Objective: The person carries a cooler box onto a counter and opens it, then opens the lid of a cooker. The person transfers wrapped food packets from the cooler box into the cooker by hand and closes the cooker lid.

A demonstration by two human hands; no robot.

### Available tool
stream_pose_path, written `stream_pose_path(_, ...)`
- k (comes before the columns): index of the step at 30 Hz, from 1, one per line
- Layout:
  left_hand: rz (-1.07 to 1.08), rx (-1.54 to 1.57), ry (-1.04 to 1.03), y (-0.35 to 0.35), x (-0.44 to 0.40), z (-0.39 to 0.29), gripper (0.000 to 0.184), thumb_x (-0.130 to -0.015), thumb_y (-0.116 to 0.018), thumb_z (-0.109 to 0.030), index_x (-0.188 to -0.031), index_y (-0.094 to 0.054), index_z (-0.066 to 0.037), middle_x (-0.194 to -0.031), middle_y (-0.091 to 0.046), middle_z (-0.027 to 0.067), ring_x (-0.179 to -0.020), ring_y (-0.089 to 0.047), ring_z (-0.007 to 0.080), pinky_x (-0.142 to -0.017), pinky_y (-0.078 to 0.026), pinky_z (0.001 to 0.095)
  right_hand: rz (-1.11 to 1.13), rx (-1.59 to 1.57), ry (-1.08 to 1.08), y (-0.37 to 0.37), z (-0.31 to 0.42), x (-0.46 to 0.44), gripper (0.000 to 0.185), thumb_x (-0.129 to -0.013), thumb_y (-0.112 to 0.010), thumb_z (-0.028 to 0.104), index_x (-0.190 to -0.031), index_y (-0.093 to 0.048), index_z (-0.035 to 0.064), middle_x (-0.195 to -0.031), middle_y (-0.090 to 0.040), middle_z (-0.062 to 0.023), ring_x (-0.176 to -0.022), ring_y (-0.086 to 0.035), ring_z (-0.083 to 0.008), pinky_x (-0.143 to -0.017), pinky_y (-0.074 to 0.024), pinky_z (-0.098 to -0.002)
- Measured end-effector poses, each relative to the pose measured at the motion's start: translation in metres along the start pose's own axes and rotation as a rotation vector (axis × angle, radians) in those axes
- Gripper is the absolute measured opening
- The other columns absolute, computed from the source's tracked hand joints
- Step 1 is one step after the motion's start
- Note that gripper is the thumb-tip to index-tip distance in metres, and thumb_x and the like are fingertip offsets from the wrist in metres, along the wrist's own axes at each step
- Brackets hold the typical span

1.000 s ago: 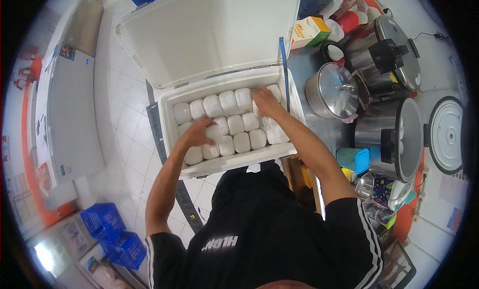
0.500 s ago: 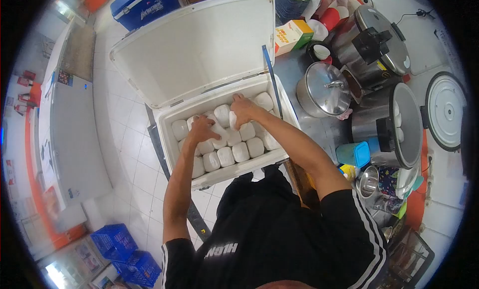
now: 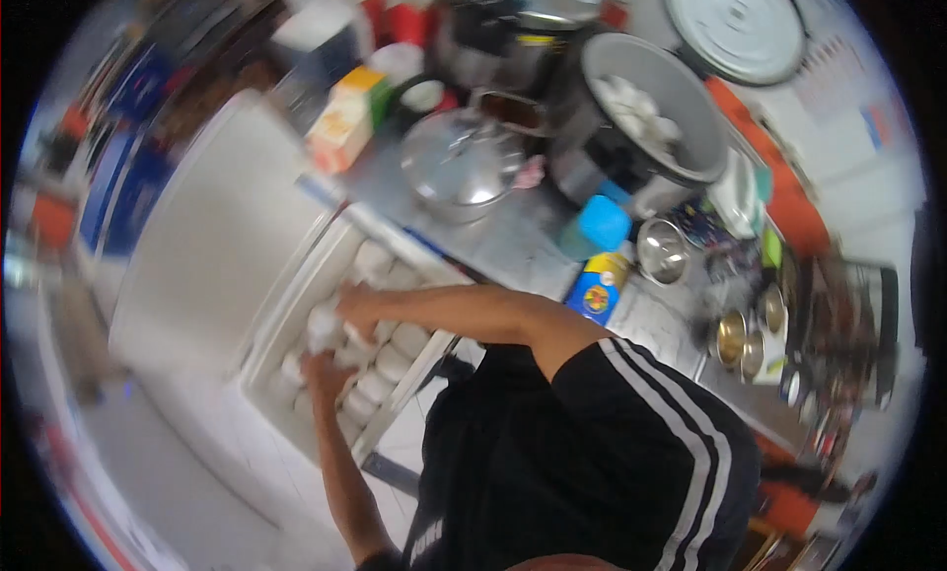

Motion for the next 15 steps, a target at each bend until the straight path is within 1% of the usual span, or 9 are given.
stream_pose_path(1, -0.012, 0.108, 0.053, 0.020, 0.010, -0.015, 0.061, -0.048, -0.085, -0.038, -0.098, -0.070, -0.004, -0.095, -0.067, 0.0167, -0.107, -0.053, 0.0379, -0.097, -0.038, 0.0452, 0.024, -0.068, 0.033, 0.012, -0.001, 0.018, 0.056, -0.041, -0.086, 0.041, -0.086, -0.073, 0.0110, -0.100, -0.063, -0.0142, -0.109, -0.050, -0.0371, -0.084, -0.0485, -0.0474)
stream_pose_path(2, -0.149, 0.279, 0.040, 0.007, 0.016, -0.002, 0.062, -0.048, -0.087, -0.032, -0.100, -0.068, -0.002, -0.095, -0.066, 0.0173, -0.105, -0.054, 0.0377, -0.097, -0.038, 0.0454, 0.046, -0.134, 0.075, 0.034, -0.002, 0.039, 0.055, -0.042, -0.085, 0.042, -0.084, -0.073, 0.0102, -0.097, -0.064, -0.0125, -0.108, -0.050, -0.0371, -0.085, -0.0480, -0.0449)
stream_pose_path(4, -0.232, 0.378, 0.057, 0.000, 0.025, 0.009, 0.064, -0.047, -0.088, -0.025, -0.103, -0.066, 0.000, -0.097, -0.064, 0.0185, -0.100, -0.056, 0.0374, -0.098, -0.037, 0.0459, -0.155, -0.232, 0.149, 0.081, -0.007, 0.113, 0.055, -0.043, -0.084, 0.045, -0.083, -0.073, 0.0077, -0.098, -0.064, -0.0126, -0.108, -0.051, -0.0343, -0.090, -0.0454, -0.0386)
stream_pose_path(6, -0.222, 0.641, 0.170, -0.006, 0.033, 0.017, 0.065, -0.051, -0.087, -0.021, -0.106, -0.064, 0.004, -0.102, -0.063, 0.0183, -0.098, -0.056, 0.0335, -0.098, -0.038, 0.0440, -0.080, -0.509, 0.207, 0.114, -0.039, 0.178, 0.065, -0.046, -0.084, 0.049, -0.092, -0.071, 0.0049, -0.104, -0.061, -0.0160, -0.108, -0.053, -0.0314, -0.093, -0.0423, -0.0361)
stream_pose_path(8, -0.258, 0.619, 0.213, 0.008, 0.045, 0.000, 0.064, -0.053, -0.086, -0.019, -0.108, -0.063, 0.005, -0.104, -0.062, 0.0182, -0.100, -0.055, 0.0317, -0.097, -0.039, 0.0424, -0.211, -0.752, 0.071, 0.150, -0.084, 0.278, 0.073, -0.048, -0.086, 0.048, -0.102, -0.068, 0.0027, -0.103, -0.061, -0.0155, -0.105, -0.055, -0.0278, -0.090, -0.0442, -0.0346)
stream_pose_path(10, -0.301, 0.600, 0.263, 0.026, 0.051, -0.014, 0.063, -0.055, -0.085, -0.017, -0.109, -0.062, 0.006, -0.106, -0.061, 0.0181, -0.101, -0.054, 0.0300, -0.095, -0.040, 0.0409, -0.289, -1.015, -0.045, 0.190, -0.132, 0.373, 0.076, -0.049, -0.090, 0.036, -0.110, -0.063, 0.0015, -0.097, -0.065, -0.0103, -0.095, -0.060, -0.0233, -0.082, -0.0488, -0.0327)
stream_pose_path(11, -0.245, 0.815, 0.234, 0.030, 0.049, -0.019, 0.063, -0.056, -0.085, -0.016, -0.111, -0.061, 0.006, -0.107, -0.060, 0.0185, -0.102, -0.054, 0.0298, -0.095, -0.041, 0.0406, -0.380, -1.005, -0.182, 0.201, -0.163, 0.414, 0.074, -0.051, -0.089, 0.030, -0.113, -0.062, 0.0016, -0.100, -0.065, -0.0104, -0.091, -0.062, -0.0220, -0.081, -0.0495, -0.0333)
stream_pose_path(12, -0.180, 1.030, 0.201, 0.036, 0.045, -0.031, 0.063, -0.058, -0.084, -0.015, -0.112, -0.060, 0.006, -0.109, -0.059, 0.0190, -0.103, -0.053, 0.0297, -0.094, -0.041, 0.0404, -0.519, -1.043, -0.368, 0.211, -0.188, 0.456, 0.070, -0.053, -0.087, 0.029, -0.113, -0.062, 0.0027, -0.100, -0.065, -0.0104, -0.093, -0.062, -0.0208, -0.083, -0.0487, -0.0317)
stream_pose_path(15, -0.271, 0.947, 0.173, 0.047, 0.030, -0.068, 0.062, -0.058, -0.083, -0.019, -0.111, -0.061, 0.004, -0.109, -0.057, 0.0211, -0.102, -0.053, 0.0334, -0.095, -0.040, 0.0436, -0.596, -1.064, -0.700, 0.191, -0.309, 0.539, 0.073, -0.061, -0.083, 0.031, -0.124, -0.056, 0.0059, -0.112, -0.062, -0.0114, -0.102, -0.060, -0.0245, -0.091, -0.0455, -0.0335)
Point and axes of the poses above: each hand's wrist, its own x-axis away from the middle knuckle, its own y-axis out of the back of the hand, z = x × y, the point moved 3 cm from there along -x, towards the middle knuckle
